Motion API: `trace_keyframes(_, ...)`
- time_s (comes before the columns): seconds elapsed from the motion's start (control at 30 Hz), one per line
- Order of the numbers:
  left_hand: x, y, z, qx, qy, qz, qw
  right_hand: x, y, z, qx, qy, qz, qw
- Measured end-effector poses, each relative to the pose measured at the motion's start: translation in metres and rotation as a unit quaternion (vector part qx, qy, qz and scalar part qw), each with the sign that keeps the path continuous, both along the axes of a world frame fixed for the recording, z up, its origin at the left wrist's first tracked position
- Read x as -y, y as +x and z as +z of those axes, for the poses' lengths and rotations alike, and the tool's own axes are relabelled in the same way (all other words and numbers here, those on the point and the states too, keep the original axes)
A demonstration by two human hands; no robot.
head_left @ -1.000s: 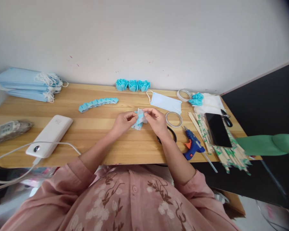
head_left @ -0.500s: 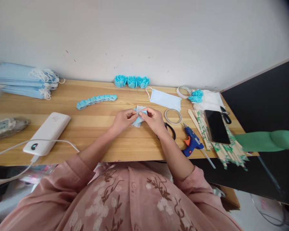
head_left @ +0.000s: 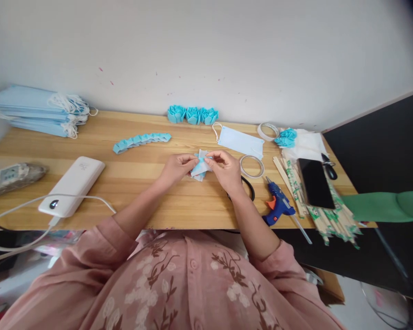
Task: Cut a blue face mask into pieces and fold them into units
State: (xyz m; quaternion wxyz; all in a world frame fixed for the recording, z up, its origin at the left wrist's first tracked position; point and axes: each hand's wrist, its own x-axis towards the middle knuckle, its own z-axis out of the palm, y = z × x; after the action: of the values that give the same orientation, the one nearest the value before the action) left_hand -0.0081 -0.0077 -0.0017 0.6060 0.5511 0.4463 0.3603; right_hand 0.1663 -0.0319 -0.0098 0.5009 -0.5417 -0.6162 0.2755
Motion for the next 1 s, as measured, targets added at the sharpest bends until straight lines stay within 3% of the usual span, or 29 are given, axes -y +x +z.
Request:
trace_keyframes(0.33,-0.0015,-0.0006,-0.0011,0.023,-0.002,0.020,1.000,-0.0006,-0.0001,-0.0002,0.080,0.080,0.052,0.992)
trace_keyframes(0.57,-0.0026,-0.0015,-0.0034,0.039,-0.001,0.033,0.999,-0.0008,-0.0004,-0.0011,0.093,0.096,0.089,0.987)
trace_keyframes(0.7,-0.0010,-0.0008,-0.0004,0.037,-0.009,0.024,0.999,0.0000,-0.0006,-0.0025,0.057,0.047,0.051,0.996)
trace_keyframes(0.83,0.0002,-0.0001,0.0022,0.028,-0.019,0.023,0.999,-0.0009,0.0015,-0.0045,-0.041,-0.033,0.009,0.999)
trace_keyframes(1.0,0.0007,0.0010,0.0006,0.036,-0.013,0.017,0.999,-0.0037,0.0021,-0.0075,-0.129,-0.093,0.042,0.986)
